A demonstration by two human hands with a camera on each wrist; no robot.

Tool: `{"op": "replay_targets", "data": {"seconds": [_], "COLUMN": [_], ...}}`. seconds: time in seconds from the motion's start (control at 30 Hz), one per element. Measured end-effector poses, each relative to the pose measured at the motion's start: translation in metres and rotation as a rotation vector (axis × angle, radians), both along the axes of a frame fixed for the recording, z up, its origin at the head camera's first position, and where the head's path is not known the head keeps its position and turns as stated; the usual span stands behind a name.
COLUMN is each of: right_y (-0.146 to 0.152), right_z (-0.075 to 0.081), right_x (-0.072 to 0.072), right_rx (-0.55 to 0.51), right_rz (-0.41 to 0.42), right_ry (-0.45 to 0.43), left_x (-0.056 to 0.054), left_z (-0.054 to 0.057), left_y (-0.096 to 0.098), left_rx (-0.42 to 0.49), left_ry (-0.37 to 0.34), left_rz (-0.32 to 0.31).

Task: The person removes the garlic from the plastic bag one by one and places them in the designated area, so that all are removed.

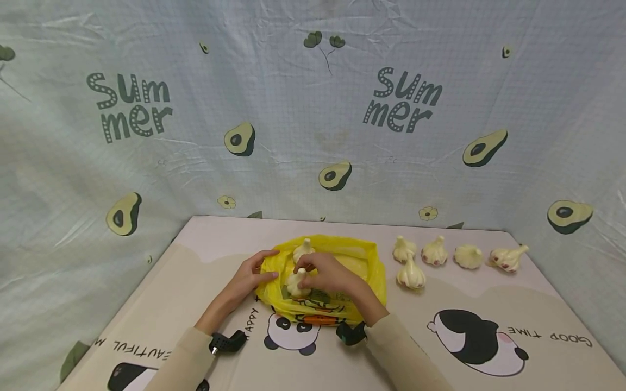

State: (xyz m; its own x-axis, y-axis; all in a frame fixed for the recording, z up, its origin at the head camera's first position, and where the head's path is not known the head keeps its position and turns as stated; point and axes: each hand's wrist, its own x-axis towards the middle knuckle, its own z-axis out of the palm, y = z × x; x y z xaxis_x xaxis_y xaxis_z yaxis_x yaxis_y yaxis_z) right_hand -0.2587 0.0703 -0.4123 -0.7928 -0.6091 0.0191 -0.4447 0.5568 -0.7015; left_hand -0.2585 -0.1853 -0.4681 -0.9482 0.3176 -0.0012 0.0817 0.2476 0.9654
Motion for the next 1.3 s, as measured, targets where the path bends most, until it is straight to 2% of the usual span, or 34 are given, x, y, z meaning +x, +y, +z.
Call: {"op": "replay_targets", "data": {"seconds": [0.23,0.57,0.8,1.3], "right_y": [-0.003,-0.005,-0.005,0.0], "right_z": [0.0,-0.005,-0.005,0.008], "right_x": [0.0,0.003,0.003,0.008], "right_rx": [0.042,0.058,0.074,0.025], "right_rz": [0.017,0.016,0.004,0.013], "right_ry": [0.029,-0.028,-0.019,0.028], "left_x": [0.0,0.001,0.0,0.0], "left_z": [0.0,0.001,0.002,0.0], "left_y": [0.0,0.001,0.003,0.001], "left_rx": [0.006,0.015,0.005,0.003], "left_ry": [0.0,-0.008,-0.006,-0.012], "left_rz": [-0.002,0.003,0.007,0.014]}}
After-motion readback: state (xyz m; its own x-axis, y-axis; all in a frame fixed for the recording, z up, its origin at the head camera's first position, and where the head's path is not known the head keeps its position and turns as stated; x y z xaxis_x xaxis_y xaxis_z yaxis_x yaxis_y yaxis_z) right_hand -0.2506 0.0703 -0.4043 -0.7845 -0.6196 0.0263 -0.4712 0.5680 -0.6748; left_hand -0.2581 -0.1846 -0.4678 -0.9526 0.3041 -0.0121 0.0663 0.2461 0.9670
